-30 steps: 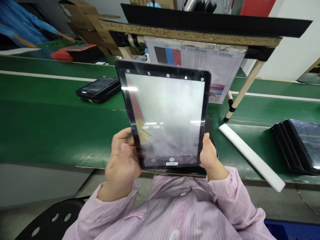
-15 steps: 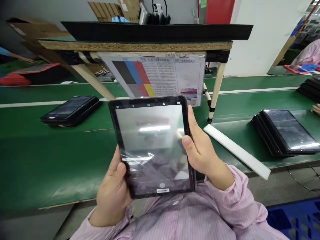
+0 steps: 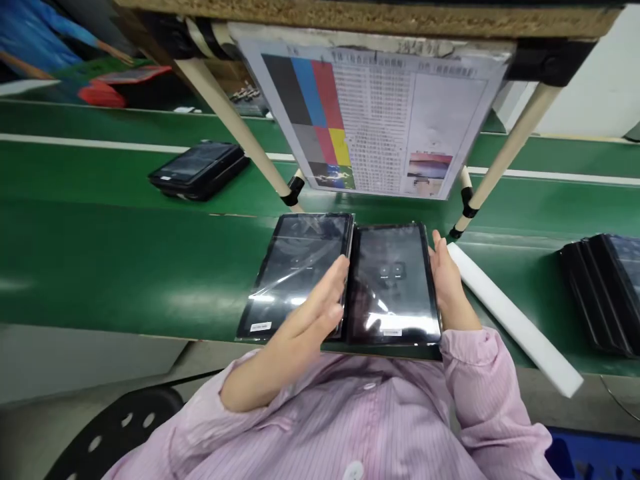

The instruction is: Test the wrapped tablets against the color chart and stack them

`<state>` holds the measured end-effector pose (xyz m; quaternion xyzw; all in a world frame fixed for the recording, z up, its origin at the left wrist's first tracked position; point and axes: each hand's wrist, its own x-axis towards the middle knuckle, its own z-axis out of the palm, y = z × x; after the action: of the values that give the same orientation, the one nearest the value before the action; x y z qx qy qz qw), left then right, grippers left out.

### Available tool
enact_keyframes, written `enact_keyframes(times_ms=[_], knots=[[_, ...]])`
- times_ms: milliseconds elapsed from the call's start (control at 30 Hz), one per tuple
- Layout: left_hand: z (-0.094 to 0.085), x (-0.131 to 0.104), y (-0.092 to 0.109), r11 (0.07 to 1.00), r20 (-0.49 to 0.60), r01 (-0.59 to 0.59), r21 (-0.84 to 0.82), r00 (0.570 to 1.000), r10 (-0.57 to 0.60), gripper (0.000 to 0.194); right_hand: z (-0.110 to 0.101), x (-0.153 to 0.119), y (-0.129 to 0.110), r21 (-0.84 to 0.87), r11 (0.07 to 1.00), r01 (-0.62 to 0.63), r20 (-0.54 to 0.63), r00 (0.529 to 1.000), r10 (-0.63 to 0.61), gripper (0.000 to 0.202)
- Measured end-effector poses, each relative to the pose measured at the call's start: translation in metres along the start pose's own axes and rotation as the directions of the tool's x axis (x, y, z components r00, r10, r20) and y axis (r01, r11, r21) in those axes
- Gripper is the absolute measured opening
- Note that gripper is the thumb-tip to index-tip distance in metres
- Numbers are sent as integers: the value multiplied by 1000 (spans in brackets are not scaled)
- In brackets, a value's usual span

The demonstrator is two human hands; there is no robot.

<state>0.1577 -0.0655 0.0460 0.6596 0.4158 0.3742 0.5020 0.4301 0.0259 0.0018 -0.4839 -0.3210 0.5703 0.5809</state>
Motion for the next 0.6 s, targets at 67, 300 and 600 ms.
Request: enact_keyframes(times_ms=[67,300,600], knots=[[-20,-12,9,975,-71,-136,178,986,151,63,0,0,1,-53,995,87,-19,996,-88,100],[-81,-21,7,643,-273,33,766,921,277,36,8,-45,-24,-830,188,526,459,834,-305,45],[-84,8,-4,433,-292,172,885,928,229,40,15,-73,-29,-857,25,515,466,793,-392,53]])
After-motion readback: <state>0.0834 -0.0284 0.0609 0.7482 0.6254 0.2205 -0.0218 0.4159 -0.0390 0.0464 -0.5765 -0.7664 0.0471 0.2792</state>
